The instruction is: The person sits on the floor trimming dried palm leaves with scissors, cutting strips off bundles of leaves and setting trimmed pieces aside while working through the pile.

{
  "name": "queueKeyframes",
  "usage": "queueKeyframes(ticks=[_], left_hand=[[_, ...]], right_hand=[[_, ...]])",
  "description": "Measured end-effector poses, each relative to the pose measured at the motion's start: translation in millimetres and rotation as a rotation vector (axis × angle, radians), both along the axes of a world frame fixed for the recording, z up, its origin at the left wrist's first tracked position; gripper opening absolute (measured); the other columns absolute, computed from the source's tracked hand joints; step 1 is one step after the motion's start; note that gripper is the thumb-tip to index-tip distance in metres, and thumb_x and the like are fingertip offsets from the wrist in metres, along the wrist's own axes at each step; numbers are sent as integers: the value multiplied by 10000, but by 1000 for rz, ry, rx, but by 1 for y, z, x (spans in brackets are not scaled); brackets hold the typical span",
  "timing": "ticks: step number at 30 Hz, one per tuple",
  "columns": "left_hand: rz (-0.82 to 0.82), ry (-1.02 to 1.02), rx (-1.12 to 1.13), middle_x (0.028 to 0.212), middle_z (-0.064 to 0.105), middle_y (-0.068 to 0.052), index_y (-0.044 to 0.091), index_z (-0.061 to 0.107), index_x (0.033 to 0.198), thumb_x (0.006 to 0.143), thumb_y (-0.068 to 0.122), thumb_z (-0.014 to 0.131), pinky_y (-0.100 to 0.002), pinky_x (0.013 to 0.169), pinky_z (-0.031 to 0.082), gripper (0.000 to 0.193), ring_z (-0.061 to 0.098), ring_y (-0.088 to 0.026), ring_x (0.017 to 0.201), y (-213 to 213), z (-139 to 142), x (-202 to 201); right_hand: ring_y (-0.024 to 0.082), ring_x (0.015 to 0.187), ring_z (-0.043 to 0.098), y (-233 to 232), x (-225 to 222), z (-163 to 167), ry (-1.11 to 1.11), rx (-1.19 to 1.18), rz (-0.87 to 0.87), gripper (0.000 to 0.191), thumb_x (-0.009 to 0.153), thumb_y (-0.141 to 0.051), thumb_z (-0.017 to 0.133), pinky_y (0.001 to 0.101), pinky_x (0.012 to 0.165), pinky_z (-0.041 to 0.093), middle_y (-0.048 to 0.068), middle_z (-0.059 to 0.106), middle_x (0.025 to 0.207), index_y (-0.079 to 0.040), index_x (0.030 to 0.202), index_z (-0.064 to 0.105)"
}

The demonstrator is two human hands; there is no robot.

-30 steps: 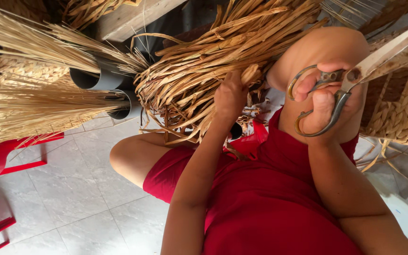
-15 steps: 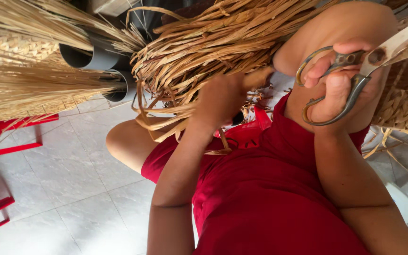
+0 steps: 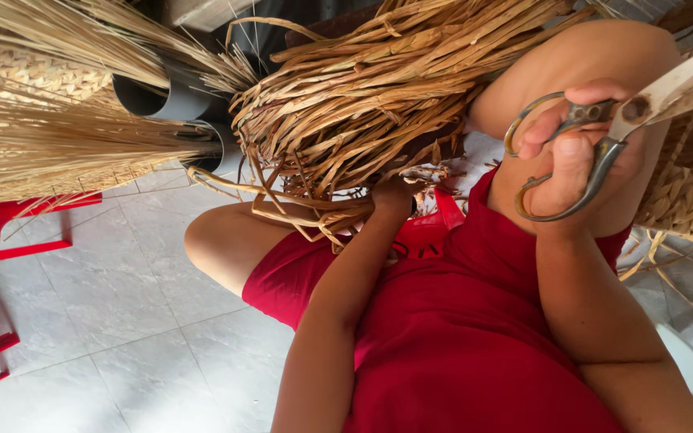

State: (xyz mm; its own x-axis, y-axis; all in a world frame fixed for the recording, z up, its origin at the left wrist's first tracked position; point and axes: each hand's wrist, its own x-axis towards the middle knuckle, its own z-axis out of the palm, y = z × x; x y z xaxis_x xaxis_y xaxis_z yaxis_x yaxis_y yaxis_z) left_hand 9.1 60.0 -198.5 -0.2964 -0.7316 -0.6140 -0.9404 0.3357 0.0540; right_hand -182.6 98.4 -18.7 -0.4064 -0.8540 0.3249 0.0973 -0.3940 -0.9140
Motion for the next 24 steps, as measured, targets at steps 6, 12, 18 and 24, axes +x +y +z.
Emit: queueKeyframes(ticks=[6, 12, 18, 24], left_hand=[[72, -114, 98, 1297, 709, -70, 188, 735, 1258, 1035, 397, 526, -423, 912, 564, 371, 671, -240, 1216, 0, -6, 1], [29, 64, 108, 1143, 740, -142, 126, 723, 1203, 943, 443, 629, -462, 783, 596, 420, 717, -313, 1029, 7, 19, 2], [218, 375, 287, 889, 757, -168, 63, 764, 1037, 874, 318, 758, -464, 704, 575, 303, 739, -322, 783, -11, 98, 38], [653, 1157, 140, 863, 758, -94, -5, 758, 1049, 919, 72, 790, -279, 614, 557, 154, 683, -134, 709, -19, 184, 95]], right_hand=[[185, 664, 534, 0, 0, -2, -11, 5, 13, 303, 1071, -195, 564, 311, 623, 482, 134, 560, 824, -8, 1304, 511], [188, 650, 523, 2, -3, 3, -6, 29, 6, 272, 1069, -121, 525, 310, 618, 475, 143, 569, 823, 6, 1309, 507], [192, 677, 546, 1, -4, 2, -34, -10, 39, 273, 1090, -146, 564, 311, 637, 485, 129, 580, 837, -13, 1319, 499], [148, 733, 537, 3, 8, 0, -77, -28, 122, 289, 1130, -56, 640, 269, 696, 469, 98, 577, 887, -35, 1381, 497]])
